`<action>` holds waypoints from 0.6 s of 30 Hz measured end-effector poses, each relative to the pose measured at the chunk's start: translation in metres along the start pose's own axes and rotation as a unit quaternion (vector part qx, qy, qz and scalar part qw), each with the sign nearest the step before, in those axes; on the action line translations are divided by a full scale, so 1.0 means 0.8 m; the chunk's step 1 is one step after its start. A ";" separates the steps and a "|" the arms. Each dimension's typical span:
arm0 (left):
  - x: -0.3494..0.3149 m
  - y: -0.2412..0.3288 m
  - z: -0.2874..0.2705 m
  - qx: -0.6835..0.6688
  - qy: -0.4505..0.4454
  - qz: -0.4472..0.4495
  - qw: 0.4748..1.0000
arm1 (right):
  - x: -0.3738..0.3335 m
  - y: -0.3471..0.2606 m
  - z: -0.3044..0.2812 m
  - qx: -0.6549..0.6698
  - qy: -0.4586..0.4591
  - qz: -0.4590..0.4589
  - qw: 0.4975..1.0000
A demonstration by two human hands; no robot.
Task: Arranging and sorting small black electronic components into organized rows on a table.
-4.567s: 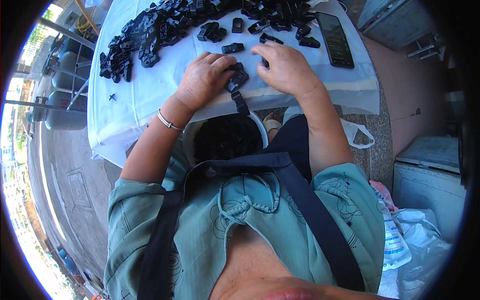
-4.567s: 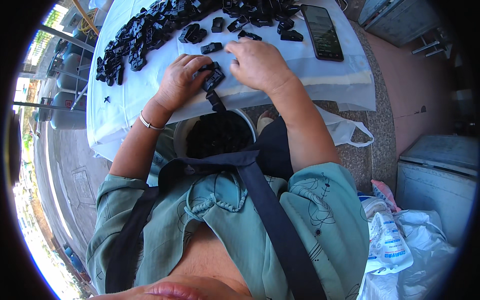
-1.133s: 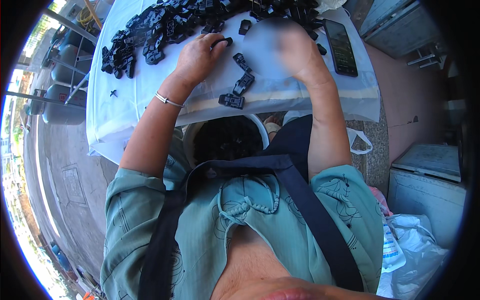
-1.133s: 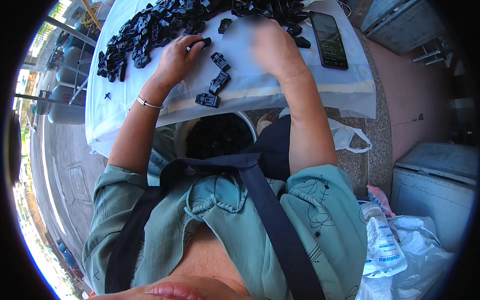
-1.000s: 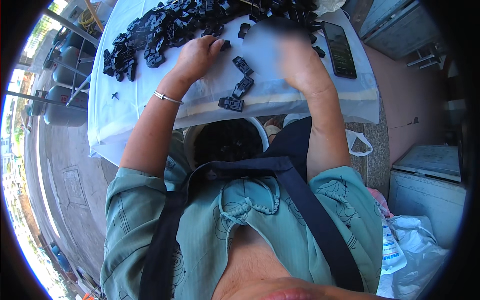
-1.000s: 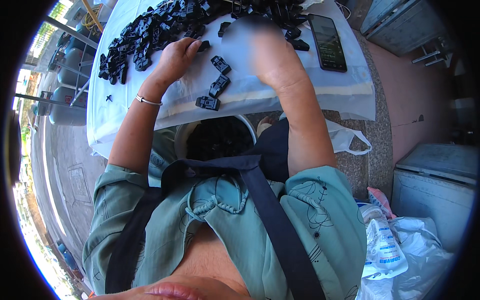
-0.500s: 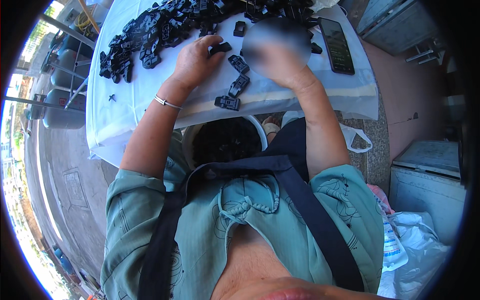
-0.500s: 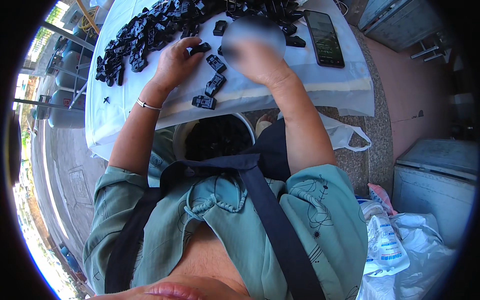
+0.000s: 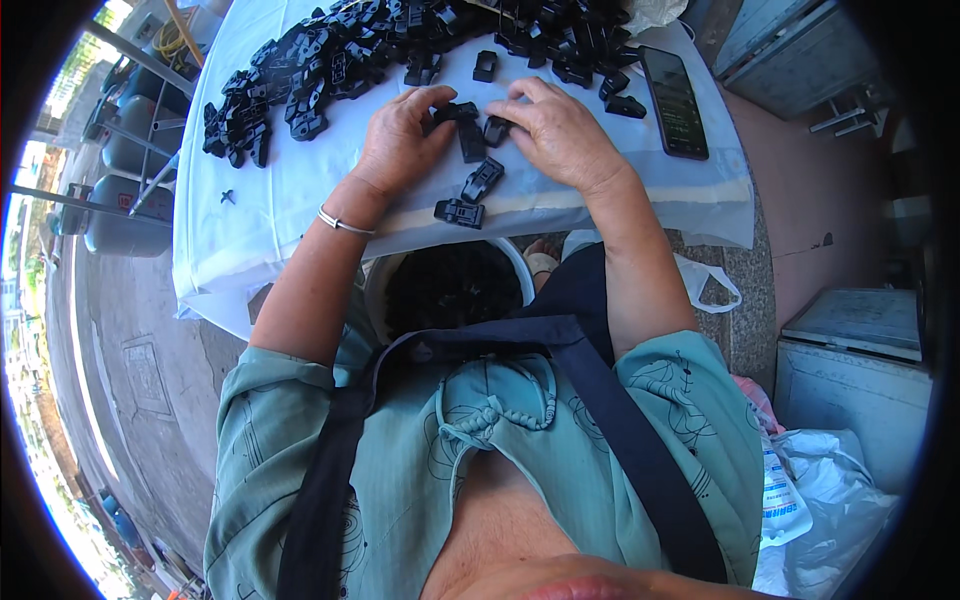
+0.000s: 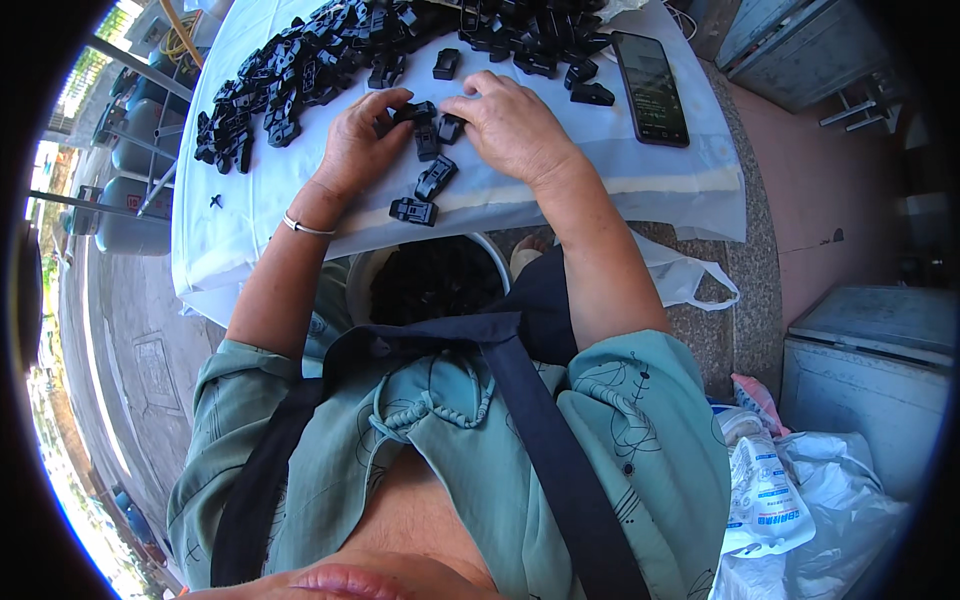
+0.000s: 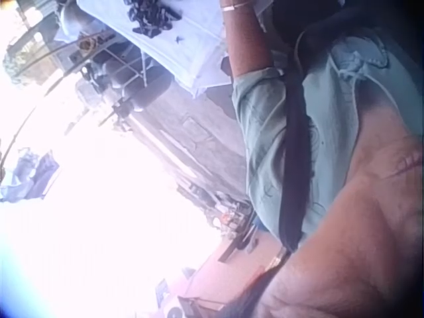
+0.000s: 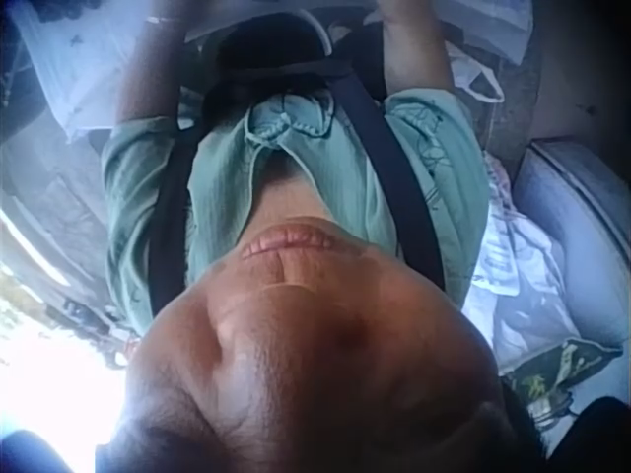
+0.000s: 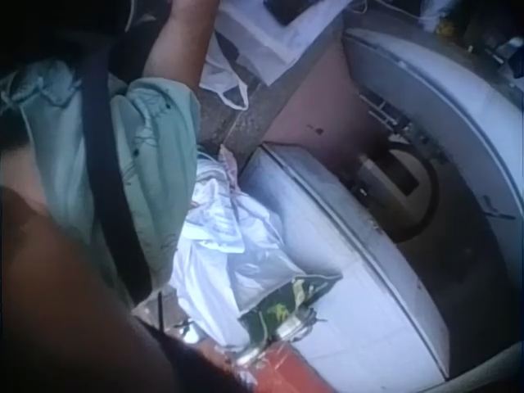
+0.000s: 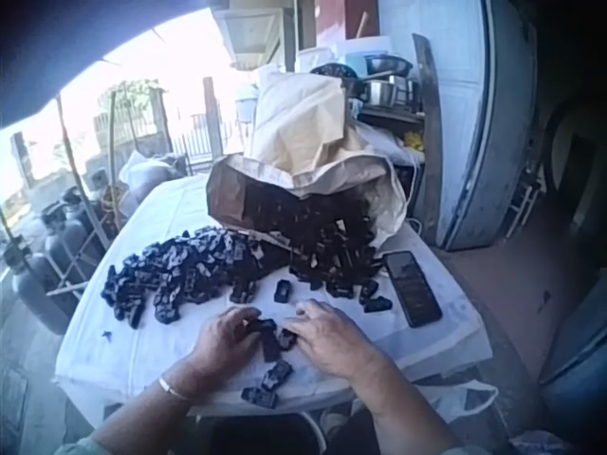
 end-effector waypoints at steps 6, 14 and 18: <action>0.001 0.004 -0.001 -0.035 -0.026 0.000 0.999 | 0.001 0.004 -0.012 0.117 0.033 0.091 0.988; 0.000 -0.009 0.005 -0.063 -0.047 -0.019 0.997 | 0.015 -0.016 0.019 0.185 0.044 -0.056 0.980; 0.000 0.004 -0.001 -0.049 -0.044 0.004 0.998 | 0.005 -0.023 0.020 0.085 0.070 -0.061 0.992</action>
Point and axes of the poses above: each hand's wrist, its own x-axis towards the middle knuckle, its own z-axis out of the palm, y = z × x, the point moved 3 cm from there along x, towards the middle knuckle, and after that the axes turned 11 degrees about x, right-handed, at the moved point
